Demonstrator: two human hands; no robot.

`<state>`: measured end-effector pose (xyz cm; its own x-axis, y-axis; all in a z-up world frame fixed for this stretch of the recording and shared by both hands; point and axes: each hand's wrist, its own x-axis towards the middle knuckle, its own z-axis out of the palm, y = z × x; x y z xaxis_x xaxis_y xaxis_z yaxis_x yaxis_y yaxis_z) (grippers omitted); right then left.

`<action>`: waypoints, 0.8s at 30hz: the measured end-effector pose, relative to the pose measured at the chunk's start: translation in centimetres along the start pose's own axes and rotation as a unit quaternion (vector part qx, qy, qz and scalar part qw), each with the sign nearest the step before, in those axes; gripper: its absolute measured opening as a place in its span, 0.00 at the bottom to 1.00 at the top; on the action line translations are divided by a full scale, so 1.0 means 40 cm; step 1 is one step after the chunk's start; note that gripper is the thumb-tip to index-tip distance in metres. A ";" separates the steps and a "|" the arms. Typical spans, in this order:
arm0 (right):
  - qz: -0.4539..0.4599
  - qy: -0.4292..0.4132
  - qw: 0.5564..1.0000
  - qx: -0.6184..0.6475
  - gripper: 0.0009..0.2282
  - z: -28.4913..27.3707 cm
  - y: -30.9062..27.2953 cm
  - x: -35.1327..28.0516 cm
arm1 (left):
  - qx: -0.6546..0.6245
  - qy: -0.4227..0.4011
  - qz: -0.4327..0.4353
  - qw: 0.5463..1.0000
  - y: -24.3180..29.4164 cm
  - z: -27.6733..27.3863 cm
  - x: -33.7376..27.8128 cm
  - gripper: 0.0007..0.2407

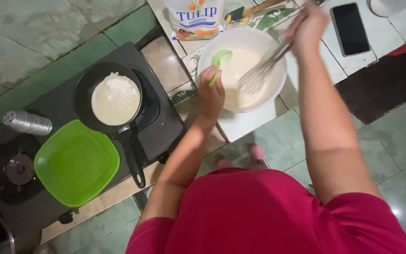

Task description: Preparing batter and cooking crepes on a stovetop.

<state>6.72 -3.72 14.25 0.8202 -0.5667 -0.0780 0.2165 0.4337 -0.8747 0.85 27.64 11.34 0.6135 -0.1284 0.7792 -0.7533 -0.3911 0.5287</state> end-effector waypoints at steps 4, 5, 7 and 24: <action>-0.121 -0.005 0.991 0.053 0.18 0.030 0.016 0.003 | 0.002 0.021 0.031 0.999 -0.002 0.001 0.001 0.12; -0.136 -0.024 0.987 0.077 0.18 0.046 0.027 -0.016 | -0.010 0.020 0.023 0.999 0.006 -0.005 0.007 0.13; -0.149 -0.046 0.983 0.102 0.18 0.053 0.030 -0.030 | -0.018 0.022 0.014 1.000 0.014 -0.010 0.013 0.15; -0.154 -0.027 0.988 -0.010 0.19 0.016 0.011 0.031 | -0.032 0.032 -0.011 0.999 -0.014 0.010 0.001 0.14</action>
<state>8.18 -3.80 14.08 0.7440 -0.6312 0.2193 0.4506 0.2316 -0.8622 1.39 27.48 10.92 0.6157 -0.0616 0.7856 -0.7545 -0.3337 0.5651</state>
